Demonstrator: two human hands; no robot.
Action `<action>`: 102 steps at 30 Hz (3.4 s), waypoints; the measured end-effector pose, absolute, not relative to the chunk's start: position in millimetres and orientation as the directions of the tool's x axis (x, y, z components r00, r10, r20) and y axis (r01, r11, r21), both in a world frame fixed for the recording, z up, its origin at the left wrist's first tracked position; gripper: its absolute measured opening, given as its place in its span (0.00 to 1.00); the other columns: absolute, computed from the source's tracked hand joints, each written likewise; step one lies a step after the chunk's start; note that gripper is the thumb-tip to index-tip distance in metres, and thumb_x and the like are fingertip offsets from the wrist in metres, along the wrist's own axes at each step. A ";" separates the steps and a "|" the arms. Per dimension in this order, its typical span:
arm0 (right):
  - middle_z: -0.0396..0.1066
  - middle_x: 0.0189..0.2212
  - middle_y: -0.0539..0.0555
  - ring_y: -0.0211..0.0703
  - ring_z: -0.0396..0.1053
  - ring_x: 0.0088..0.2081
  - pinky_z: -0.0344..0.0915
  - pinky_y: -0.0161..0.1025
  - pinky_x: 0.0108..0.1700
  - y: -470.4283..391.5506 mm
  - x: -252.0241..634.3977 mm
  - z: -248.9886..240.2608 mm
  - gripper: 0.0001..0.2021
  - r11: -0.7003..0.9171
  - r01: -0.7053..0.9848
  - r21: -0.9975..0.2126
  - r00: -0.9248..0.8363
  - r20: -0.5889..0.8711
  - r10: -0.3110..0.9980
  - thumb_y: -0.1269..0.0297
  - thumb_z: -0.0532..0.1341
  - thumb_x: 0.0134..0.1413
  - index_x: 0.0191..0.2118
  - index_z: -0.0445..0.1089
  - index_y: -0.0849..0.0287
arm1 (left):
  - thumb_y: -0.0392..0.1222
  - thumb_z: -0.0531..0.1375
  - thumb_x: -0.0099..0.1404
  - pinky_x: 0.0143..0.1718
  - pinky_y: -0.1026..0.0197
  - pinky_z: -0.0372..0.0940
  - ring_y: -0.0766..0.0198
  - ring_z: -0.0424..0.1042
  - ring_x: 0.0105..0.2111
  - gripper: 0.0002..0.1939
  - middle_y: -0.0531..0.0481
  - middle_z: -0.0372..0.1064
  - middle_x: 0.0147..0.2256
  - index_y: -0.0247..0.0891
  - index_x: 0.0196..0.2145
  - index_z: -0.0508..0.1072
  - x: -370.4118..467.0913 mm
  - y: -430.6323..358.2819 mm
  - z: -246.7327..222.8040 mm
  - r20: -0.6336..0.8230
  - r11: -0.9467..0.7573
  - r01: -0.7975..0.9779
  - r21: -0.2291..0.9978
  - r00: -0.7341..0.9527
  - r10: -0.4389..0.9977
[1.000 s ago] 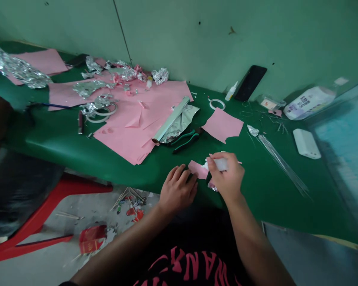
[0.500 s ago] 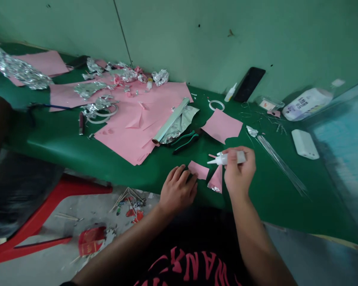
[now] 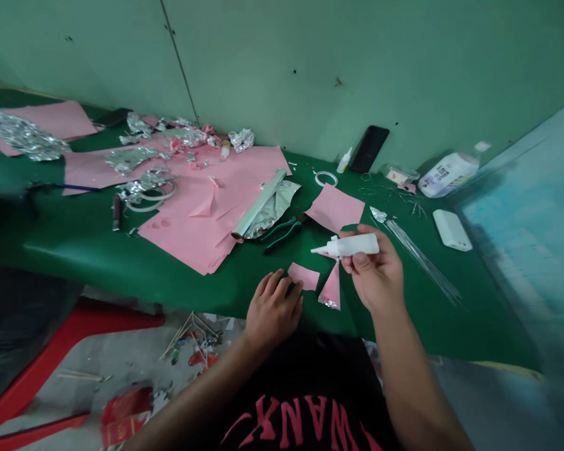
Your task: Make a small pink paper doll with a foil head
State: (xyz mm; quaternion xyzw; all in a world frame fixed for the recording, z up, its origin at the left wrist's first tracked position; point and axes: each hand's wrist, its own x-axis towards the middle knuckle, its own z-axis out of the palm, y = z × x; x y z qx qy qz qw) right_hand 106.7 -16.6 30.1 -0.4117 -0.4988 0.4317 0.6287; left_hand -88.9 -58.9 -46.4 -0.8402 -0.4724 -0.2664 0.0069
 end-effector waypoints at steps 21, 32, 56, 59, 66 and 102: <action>0.78 0.37 0.54 0.47 0.75 0.39 0.71 0.46 0.42 -9.3 103.6 18.1 0.16 0.223 -0.081 -0.972 0.049 0.219 0.974 0.52 0.68 0.52 0.44 0.75 0.53 | 0.41 0.58 0.68 0.56 0.45 0.65 0.48 0.69 0.54 0.14 0.44 0.75 0.44 0.41 0.49 0.76 -87.4 -58.7 -46.8 0.504 -0.561 0.797 0.224 0.399 0.766; 0.78 0.35 0.57 0.49 0.75 0.37 0.70 0.47 0.43 15.2 69.6 -22.7 0.18 0.171 0.268 -0.948 0.142 0.215 0.966 0.46 0.61 0.56 0.41 0.71 0.58 | 0.43 0.57 0.68 0.58 0.45 0.63 0.48 0.67 0.56 0.15 0.45 0.74 0.45 0.41 0.51 0.74 -88.0 -60.4 -51.9 0.480 -0.563 0.792 0.235 0.410 0.776; 0.69 0.21 0.50 0.42 0.65 0.24 0.60 0.39 0.28 11.8 63.6 -25.8 0.21 0.160 0.482 -0.862 0.217 0.294 0.931 0.42 0.60 0.55 0.29 0.68 0.57 | 0.43 0.56 0.69 0.59 0.47 0.61 0.50 0.66 0.57 0.16 0.46 0.74 0.47 0.42 0.52 0.73 -88.0 -61.7 -55.3 0.457 -0.554 0.795 0.247 0.408 0.790; 0.67 0.20 0.49 0.41 0.63 0.23 0.59 0.39 0.27 11.5 62.8 -25.2 0.21 0.164 0.485 -0.859 0.235 0.308 0.922 0.42 0.59 0.56 0.28 0.67 0.56 | 0.43 0.56 0.69 0.59 0.46 0.61 0.50 0.66 0.57 0.16 0.46 0.74 0.47 0.42 0.52 0.73 -88.1 -61.9 -55.4 0.450 -0.554 0.793 0.255 0.409 0.793; 0.65 0.18 0.48 0.40 0.61 0.22 0.57 0.39 0.26 13.0 60.6 -25.6 0.21 0.162 0.505 -0.848 0.278 0.337 0.899 0.42 0.60 0.55 0.26 0.66 0.55 | 0.43 0.56 0.69 0.59 0.46 0.61 0.50 0.66 0.57 0.16 0.45 0.74 0.47 0.42 0.52 0.73 -88.4 -61.8 -54.4 0.442 -0.557 0.789 0.260 0.415 0.795; 0.61 0.18 0.45 0.36 0.63 0.19 0.62 0.38 0.24 43.0 48.9 17.3 0.24 0.296 -0.213 -0.931 0.161 0.265 0.951 0.39 0.68 0.43 0.23 0.61 0.54 | 0.43 0.55 0.69 0.58 0.46 0.62 0.49 0.66 0.56 0.16 0.45 0.73 0.45 0.41 0.52 0.73 -88.7 -62.5 -52.8 0.459 -0.565 0.787 0.248 0.418 0.784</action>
